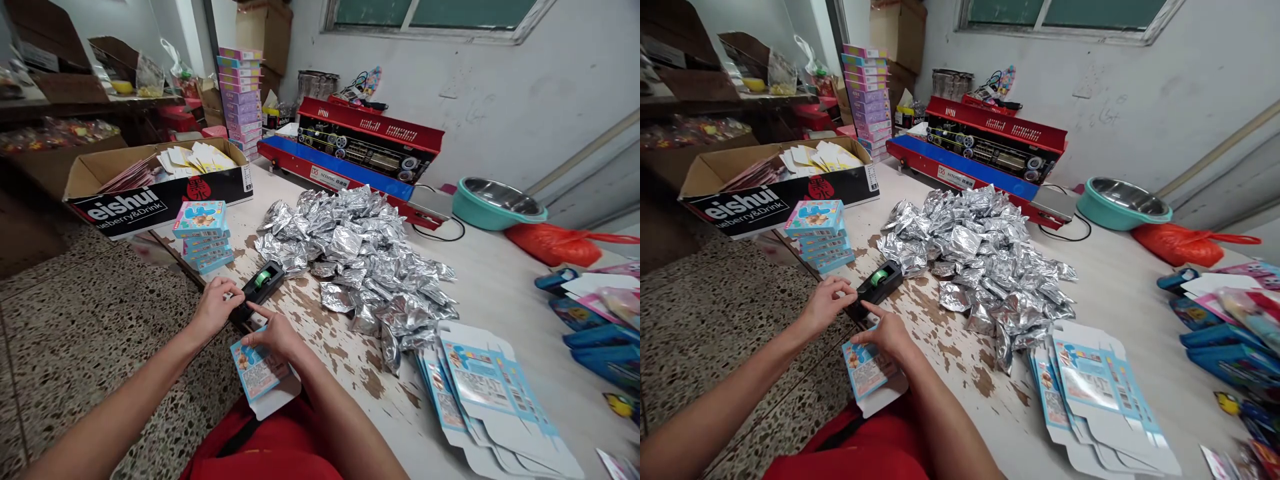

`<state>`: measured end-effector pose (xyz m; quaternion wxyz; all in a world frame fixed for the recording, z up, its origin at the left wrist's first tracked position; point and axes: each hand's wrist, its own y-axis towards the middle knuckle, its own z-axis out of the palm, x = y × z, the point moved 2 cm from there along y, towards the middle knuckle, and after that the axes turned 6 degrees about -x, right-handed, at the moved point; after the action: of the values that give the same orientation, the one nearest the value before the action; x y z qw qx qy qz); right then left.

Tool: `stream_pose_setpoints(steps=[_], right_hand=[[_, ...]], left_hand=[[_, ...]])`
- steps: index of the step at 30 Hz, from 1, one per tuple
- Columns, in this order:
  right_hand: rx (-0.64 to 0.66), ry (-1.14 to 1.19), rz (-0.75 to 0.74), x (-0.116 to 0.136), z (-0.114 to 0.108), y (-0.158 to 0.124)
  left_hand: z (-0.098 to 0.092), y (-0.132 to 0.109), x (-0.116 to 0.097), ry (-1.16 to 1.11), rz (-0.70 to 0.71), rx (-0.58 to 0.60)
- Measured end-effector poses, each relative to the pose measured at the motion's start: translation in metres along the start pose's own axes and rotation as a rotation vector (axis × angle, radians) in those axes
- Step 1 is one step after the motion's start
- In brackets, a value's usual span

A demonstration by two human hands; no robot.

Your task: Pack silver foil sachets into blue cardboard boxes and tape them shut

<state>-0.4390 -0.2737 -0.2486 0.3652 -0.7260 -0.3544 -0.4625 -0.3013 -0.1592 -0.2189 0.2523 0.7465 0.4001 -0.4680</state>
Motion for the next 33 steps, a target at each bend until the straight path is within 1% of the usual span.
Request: stream_pose_setpoints(steps=[2,4,5,6,8,9,10,12,13,14,16,18,21,22,23,24,25,27,28,29,30,31,32,33], right_hand=[[0.027,-0.022,0.017,0.002,-0.002,0.0],[0.048,-0.019,0.044,0.007,-0.008,-0.004],[0.035,-0.002,0.045,0.011,-0.012,-0.009],[-0.004,0.012,0.025,0.017,-0.018,-0.015],[-0.165,0.009,-0.086,0.031,-0.032,-0.032],[-0.272,-0.016,-0.167,0.037,-0.038,-0.041],[-0.378,-0.055,-0.254,0.043,-0.042,-0.051],[-0.527,-0.13,-0.416,0.052,-0.044,-0.069],[-0.567,-0.157,-0.479,0.053,-0.041,-0.076],[-0.591,-0.178,-0.525,0.054,-0.038,-0.081],[-0.623,-0.207,-0.574,0.052,-0.033,-0.088],[-0.666,-0.214,-0.586,0.048,-0.032,-0.092],[-0.718,-0.202,-0.587,0.043,-0.04,-0.097],[-0.728,-0.196,-0.579,0.042,-0.043,-0.098],[-0.732,-0.182,-0.558,0.041,-0.046,-0.099],[-0.735,-0.158,-0.525,0.04,-0.05,-0.1],[-0.736,-0.122,-0.477,0.04,-0.053,-0.1],[-0.717,-0.031,-0.359,0.041,-0.059,-0.099],[-0.704,0.019,-0.297,0.041,-0.062,-0.098],[-0.687,0.074,-0.242,0.042,-0.065,-0.098],[-0.667,0.135,-0.196,0.043,-0.067,-0.097],[-0.644,0.205,-0.154,0.045,-0.07,-0.096],[-0.622,0.276,-0.119,0.045,-0.073,-0.096],[-0.603,0.338,-0.091,0.046,-0.075,-0.095]], left_hand=[[-0.001,-0.01,0.005,-0.118,-0.149,0.006],[-0.002,-0.02,0.019,-0.211,-0.318,0.036],[-0.003,-0.024,0.025,-0.22,-0.369,0.033],[-0.005,-0.029,0.03,-0.211,-0.391,0.016],[-0.008,-0.039,0.03,-0.209,-0.404,-0.026],[-0.009,-0.046,0.023,-0.249,-0.405,-0.054],[-0.008,-0.054,0.011,-0.317,-0.4,-0.089],[0.0,-0.072,-0.021,-0.517,-0.389,-0.141],[0.006,-0.082,-0.037,-0.624,-0.393,-0.146],[0.015,-0.091,-0.053,-0.722,-0.414,-0.119],[0.032,-0.104,-0.074,-0.877,-0.451,-0.053],[0.046,-0.108,-0.08,-0.902,-0.46,0.038],[0.055,-0.101,-0.071,-0.708,-0.421,0.211],[0.055,-0.097,-0.067,-0.621,-0.379,0.247],[0.054,-0.092,-0.064,-0.515,-0.312,0.256],[0.053,-0.088,-0.063,-0.388,-0.22,0.228],[0.05,-0.083,-0.063,-0.251,-0.098,0.166],[0.044,-0.077,-0.07,-0.004,0.221,-0.003],[0.041,-0.076,-0.075,0.094,0.386,-0.064],[0.04,-0.075,-0.08,0.158,0.536,-0.09],[0.04,-0.075,-0.083,0.189,0.658,-0.081],[0.04,-0.076,-0.085,0.199,0.745,-0.039],[0.041,-0.077,-0.085,0.192,0.794,0.012],[0.043,-0.078,-0.084,0.168,0.815,0.058]])
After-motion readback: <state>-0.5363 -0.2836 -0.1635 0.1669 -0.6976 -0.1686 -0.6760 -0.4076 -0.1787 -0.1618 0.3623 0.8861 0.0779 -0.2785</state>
